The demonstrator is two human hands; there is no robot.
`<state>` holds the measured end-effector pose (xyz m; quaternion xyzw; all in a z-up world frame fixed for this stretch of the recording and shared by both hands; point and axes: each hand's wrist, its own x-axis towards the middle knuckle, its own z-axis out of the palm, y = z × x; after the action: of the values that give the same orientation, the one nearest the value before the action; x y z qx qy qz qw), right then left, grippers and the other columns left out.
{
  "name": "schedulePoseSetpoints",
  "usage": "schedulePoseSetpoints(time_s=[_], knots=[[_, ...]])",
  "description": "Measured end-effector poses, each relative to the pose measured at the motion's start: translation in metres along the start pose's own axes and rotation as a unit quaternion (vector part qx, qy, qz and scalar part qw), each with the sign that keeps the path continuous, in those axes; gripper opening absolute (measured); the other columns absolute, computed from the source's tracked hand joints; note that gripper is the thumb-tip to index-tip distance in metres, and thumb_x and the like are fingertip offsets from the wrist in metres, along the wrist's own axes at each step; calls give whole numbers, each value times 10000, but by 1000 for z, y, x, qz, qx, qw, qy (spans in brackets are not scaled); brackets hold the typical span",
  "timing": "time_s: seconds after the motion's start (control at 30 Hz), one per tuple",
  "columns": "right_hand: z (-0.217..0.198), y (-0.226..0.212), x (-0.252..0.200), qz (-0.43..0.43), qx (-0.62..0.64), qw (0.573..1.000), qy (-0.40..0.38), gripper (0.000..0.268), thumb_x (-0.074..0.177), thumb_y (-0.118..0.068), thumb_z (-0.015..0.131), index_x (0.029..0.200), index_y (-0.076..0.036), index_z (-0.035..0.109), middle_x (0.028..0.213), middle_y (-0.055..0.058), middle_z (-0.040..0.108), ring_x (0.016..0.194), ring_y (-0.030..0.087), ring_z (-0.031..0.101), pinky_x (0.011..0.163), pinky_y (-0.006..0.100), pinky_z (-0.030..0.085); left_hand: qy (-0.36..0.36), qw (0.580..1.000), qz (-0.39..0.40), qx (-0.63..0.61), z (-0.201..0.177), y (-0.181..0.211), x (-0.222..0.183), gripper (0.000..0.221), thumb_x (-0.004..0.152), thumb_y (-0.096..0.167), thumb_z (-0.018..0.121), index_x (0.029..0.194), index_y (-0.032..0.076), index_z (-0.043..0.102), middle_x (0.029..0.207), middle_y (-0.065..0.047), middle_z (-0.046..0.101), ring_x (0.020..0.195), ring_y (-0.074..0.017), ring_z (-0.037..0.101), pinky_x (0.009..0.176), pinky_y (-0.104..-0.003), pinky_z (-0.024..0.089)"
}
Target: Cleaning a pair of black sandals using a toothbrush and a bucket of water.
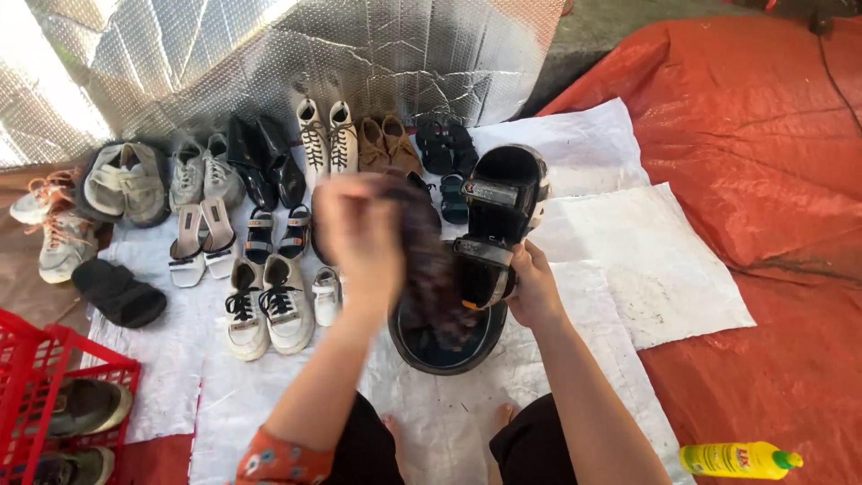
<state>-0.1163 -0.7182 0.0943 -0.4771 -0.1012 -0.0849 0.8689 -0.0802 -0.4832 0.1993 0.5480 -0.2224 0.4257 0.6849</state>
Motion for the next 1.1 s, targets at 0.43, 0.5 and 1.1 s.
schedulePoseSetpoints(time_s=[0.43, 0.5, 1.1], knots=[[-8, -12, -15, 24, -281, 958, -42, 750, 1029, -616, 525, 1230, 72, 748, 839, 261, 773, 692, 289, 752, 592, 426, 615, -267, 926, -234, -129, 46, -31, -65, 1336, 901, -165, 773, 1687, 162, -256, 1470, -255, 396, 1453, -432, 400, 1228, -715, 291], [-2, -15, -15, 7, -313, 949, -50, 778, 1049, -634, 448, 1191, 56, 780, 831, 251, 777, 688, 267, 734, 604, 426, 616, -281, 916, -255, -130, 48, -17, -58, 1326, 959, -89, 766, 1685, 208, -304, 1517, -295, 452, 1472, -497, 435, 1221, -728, 284], [59, -61, -17, 181, -88, 978, 45, 1109, 912, -911, 270, 1280, 38, 709, 976, 243, 784, 791, 320, 759, 737, 440, 634, -405, 896, 17, 184, -21, -46, -8, 755, 971, 183, 803, 1651, 178, 476, 1016, -144, 821, 910, -340, 793, 799, -438, 631]])
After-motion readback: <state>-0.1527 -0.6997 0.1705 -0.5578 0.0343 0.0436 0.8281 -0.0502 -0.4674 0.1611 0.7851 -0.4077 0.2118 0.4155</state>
